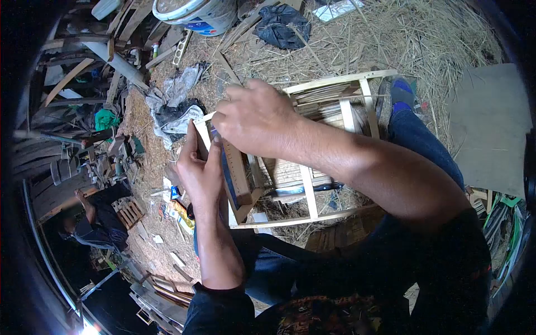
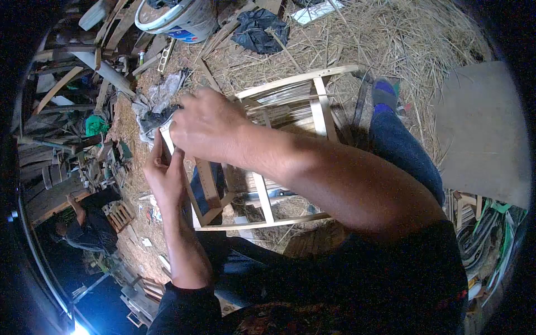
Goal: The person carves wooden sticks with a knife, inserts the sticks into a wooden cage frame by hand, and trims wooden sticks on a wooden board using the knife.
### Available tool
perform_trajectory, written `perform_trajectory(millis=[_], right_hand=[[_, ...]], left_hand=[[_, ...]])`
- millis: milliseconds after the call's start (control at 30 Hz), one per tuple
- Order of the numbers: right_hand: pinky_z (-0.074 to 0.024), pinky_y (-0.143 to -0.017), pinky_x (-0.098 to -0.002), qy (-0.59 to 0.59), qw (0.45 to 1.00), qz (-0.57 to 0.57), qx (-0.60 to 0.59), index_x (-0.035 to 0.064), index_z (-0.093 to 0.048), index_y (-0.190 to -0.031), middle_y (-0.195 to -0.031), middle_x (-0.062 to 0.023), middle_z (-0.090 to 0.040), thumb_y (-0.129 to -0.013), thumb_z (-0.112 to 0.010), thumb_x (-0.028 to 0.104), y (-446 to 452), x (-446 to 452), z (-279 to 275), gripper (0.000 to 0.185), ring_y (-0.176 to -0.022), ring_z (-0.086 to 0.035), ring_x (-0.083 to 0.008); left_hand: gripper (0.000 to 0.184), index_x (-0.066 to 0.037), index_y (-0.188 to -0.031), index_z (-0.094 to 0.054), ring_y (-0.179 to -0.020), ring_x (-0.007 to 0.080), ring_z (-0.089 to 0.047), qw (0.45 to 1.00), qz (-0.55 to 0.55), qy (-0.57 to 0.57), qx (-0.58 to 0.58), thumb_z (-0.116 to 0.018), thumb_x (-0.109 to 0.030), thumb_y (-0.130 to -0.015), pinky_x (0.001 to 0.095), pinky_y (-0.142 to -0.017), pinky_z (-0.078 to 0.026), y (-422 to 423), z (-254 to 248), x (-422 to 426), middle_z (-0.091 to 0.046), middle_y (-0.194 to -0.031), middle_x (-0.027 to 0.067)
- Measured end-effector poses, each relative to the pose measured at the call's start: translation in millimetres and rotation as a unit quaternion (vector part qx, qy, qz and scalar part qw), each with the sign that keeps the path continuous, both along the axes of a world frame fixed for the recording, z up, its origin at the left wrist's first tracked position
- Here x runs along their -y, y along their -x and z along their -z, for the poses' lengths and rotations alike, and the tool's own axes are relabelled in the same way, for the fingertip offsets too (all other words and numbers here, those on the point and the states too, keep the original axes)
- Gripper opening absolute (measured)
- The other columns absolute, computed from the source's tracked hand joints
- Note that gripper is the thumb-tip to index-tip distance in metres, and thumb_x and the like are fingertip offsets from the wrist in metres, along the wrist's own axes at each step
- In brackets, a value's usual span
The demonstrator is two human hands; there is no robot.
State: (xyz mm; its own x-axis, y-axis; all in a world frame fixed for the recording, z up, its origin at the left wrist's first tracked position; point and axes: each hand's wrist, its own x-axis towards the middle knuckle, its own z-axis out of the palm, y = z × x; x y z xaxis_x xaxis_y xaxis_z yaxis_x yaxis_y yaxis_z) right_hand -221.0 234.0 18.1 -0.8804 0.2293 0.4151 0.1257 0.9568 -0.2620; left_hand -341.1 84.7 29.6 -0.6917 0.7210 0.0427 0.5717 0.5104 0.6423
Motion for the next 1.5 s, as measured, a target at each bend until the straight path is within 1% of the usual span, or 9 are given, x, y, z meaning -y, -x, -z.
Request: perform_trajectory(millis=[67,233,367,600,900,1033,1267,1400,1500], right_hand=[[-0.0532,-0.076,-0.0327,0.033,0.999,0.006,0.012,0.0109,-0.076,-0.084,-0.087,0.0014,-0.073,-0.082,-0.073,0.017,2,-3,-1,0.007,-0.092,-0.066,-0.0162],[-0.0532,-0.076,-0.0335,0.026,0.999,-0.008,-0.036,0.0103,-0.076,-0.084,-0.086,0.0004,-0.073,-0.082,-0.073,0.015,2,0,3,0.005,-0.091,-0.065,-0.0161],[-0.0527,-0.076,-0.0325,0.035,0.999,-0.01,-0.026,0.01,-0.075,-0.086,-0.087,0.0009,-0.072,-0.083,-0.073,0.014,4,2,4,0.006,-0.093,-0.064,-0.0152],[-0.0525,-0.075,-0.0318,0.027,0.999,-0.007,-0.033,0.01,-0.074,-0.085,-0.085,0.0017,-0.07,-0.08,-0.074,0.014,5,2,6,0.006,-0.092,-0.064,-0.0163],[-0.0539,-0.077,-0.0323,0.031,0.998,-0.011,-0.048,0.0085,-0.075,-0.082,-0.083,0.0005,-0.072,-0.08,-0.074,0.015,9,1,5,0.006,-0.09,-0.065,-0.017],[-0.0547,-0.08,-0.032,-0.002,0.999,-0.002,-0.032,0.0093,-0.075,-0.078,-0.083,0.0004,-0.074,-0.081,-0.073,0.015,13,0,9,0.007,-0.09,-0.067,-0.0176],[-0.0554,-0.081,-0.032,0.019,0.999,-0.025,-0.002,0.0095,-0.076,-0.083,-0.087,-0.0015,-0.075,-0.081,-0.072,0.015,9,-1,4,0.007,-0.093,-0.066,-0.0155],[-0.0544,-0.08,-0.0331,0.027,0.999,-0.028,-0.032,0.0088,-0.074,-0.083,-0.085,-0.0003,-0.072,-0.078,-0.072,0.013,11,-2,5,0.007,-0.093,-0.065,-0.0174],[-0.0541,-0.08,-0.0339,0.043,0.997,-0.031,-0.05,0.0078,-0.073,-0.082,-0.086,-0.0007,-0.07,-0.077,-0.072,0.011,9,-2,5,0.006,-0.093,-0.064,-0.0181]], left_hand=[[0.064,0.013,-0.148,-0.046,-0.098,0.0144,-0.067,0.995,0.01,-0.084,0.044,-0.073,-0.002,-0.091,0.0283,-0.082,-0.056,5,10,1,-0.07,-0.123,0.0225],[0.063,0.011,-0.144,-0.053,-0.071,0.0072,-0.054,0.999,0.02,-0.036,-0.026,-0.076,-0.006,-0.088,0.0254,-0.06,-0.047,8,5,5,-0.073,-0.096,0.0117],[0.064,0.011,-0.145,-0.052,-0.067,0.0055,-0.051,1.0,0.001,-0.026,-0.003,-0.075,-0.006,-0.088,0.0242,-0.057,-0.044,5,2,5,-0.071,-0.09,0.0076],[0.063,0.013,-0.144,-0.051,-0.077,0.0078,-0.062,0.999,0.016,-0.032,-0.011,-0.074,-0.006,-0.089,0.0262,-0.066,-0.053,6,4,4,-0.075,-0.102,0.0145],[0.063,0.012,-0.143,-0.053,-0.075,0.0087,-0.064,0.999,0.015,-0.017,-0.027,-0.076,-0.007,-0.087,0.028,-0.066,-0.054,7,3,6,-0.075,-0.099,0.0138],[0.064,0.017,-0.147,-0.043,-0.115,0.0197,-0.065,0.994,0.002,-0.078,0.073,-0.07,-0.001,-0.092,0.0304,-0.097,-0.052,7,10,5,-0.065,-0.133,0.0278],[0.062,0.017,-0.147,-0.044,-0.117,0.0221,-0.065,0.996,0.002,-0.06,0.07,-0.069,0.003,-0.092,0.0332,-0.101,-0.051,2,4,2,-0.067,-0.13,0.0264],[0.064,0.011,-0.145,-0.052,-0.069,0.0072,-0.055,1.0,-0.02,-0.003,0.001,-0.074,-0.01,-0.089,0.026,-0.061,-0.047,1,0,4,-0.073,-0.094,0.0095],[0.063,0.011,-0.143,-0.053,-0.065,0.0079,-0.055,0.999,-0.015,0.027,-0.026,-0.075,-0.01,-0.088,0.0268,-0.058,-0.048,-2,-8,1,-0.073,-0.088,0.0117]])
